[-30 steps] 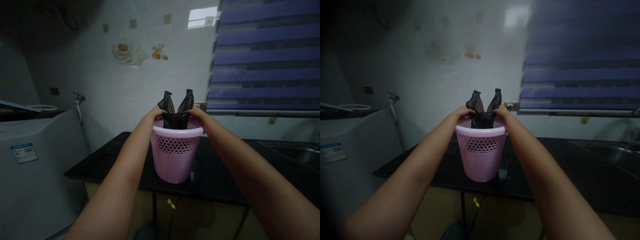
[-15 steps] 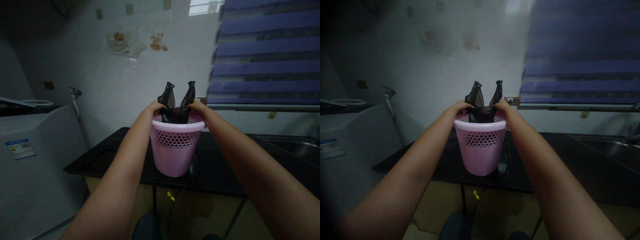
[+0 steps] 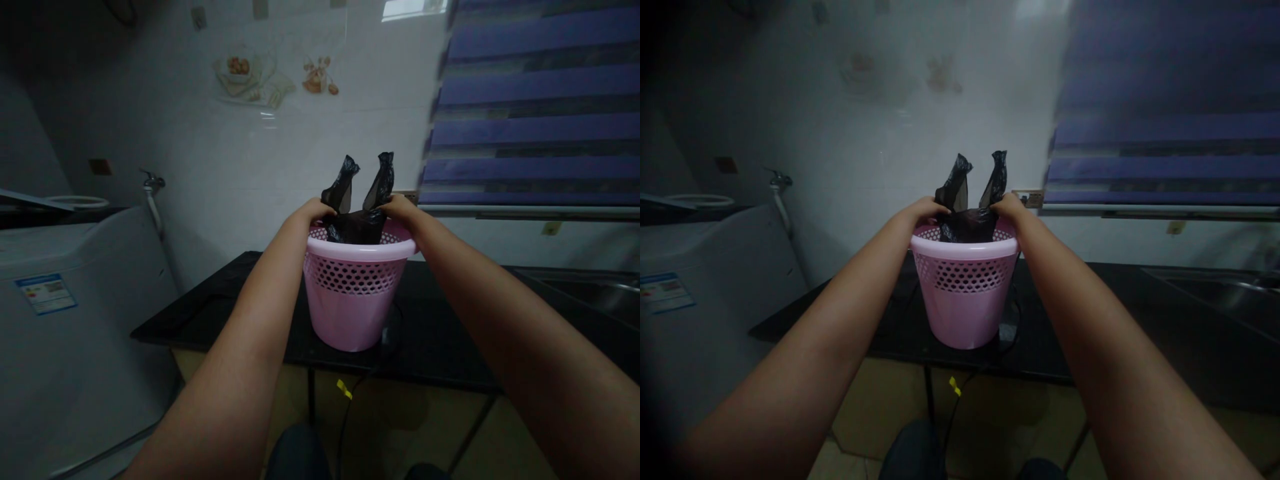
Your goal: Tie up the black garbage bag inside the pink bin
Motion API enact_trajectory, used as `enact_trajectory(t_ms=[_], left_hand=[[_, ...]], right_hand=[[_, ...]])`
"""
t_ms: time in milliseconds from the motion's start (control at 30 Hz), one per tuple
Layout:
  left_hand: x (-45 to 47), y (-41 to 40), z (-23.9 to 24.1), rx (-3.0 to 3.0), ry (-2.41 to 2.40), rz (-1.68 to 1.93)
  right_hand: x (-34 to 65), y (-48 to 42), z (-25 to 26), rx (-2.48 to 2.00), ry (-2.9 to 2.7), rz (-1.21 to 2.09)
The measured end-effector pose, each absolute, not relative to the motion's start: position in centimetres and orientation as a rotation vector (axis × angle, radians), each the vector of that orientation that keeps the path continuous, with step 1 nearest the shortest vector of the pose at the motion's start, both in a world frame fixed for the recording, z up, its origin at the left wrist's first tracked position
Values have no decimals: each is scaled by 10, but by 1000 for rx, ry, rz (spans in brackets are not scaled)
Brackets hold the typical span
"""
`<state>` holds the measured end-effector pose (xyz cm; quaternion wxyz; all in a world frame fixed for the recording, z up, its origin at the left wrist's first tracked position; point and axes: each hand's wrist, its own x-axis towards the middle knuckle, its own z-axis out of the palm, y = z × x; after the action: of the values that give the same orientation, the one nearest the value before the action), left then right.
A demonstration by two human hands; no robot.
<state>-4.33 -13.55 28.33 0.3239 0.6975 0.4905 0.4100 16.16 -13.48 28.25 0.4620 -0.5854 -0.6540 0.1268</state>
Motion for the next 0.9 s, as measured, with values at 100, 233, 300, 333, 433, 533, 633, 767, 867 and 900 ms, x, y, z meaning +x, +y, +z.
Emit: enact_trajectory(t_ms=[100, 233, 300, 333, 433, 533, 633, 767, 867, 900], left_hand=[[-42, -132, 283, 1825, 1327, 1078], [-41, -125, 280, 1827, 1328, 1092], [-41, -122, 280, 1835, 1307, 1115], [-41, -122, 280, 1833, 1303, 1125], [-40, -121, 280, 1827, 1308, 1142], [-40, -122, 280, 1839, 1293, 1171], [-40, -123, 279, 1850, 1224, 1211], [-39, -125, 279, 1857, 1155, 1239], [-38, -128, 279, 1856, 1140, 1251], [-37, -128, 280, 1854, 1142, 1250]], right_hand=[[161, -133, 282, -1436, -1602, 304], [159, -133, 282, -1446, -1629, 257], [158, -135, 282, -1453, -1635, 266], [158, -135, 282, -1454, -1637, 277], [158, -134, 282, -1427, -1637, 300], [158, -131, 282, -1411, -1629, 314], [158, -129, 282, -1414, -1628, 332], [157, -131, 280, -1323, -1664, 323], [158, -130, 280, -1308, -1656, 322], [158, -130, 280, -1313, -1655, 325]])
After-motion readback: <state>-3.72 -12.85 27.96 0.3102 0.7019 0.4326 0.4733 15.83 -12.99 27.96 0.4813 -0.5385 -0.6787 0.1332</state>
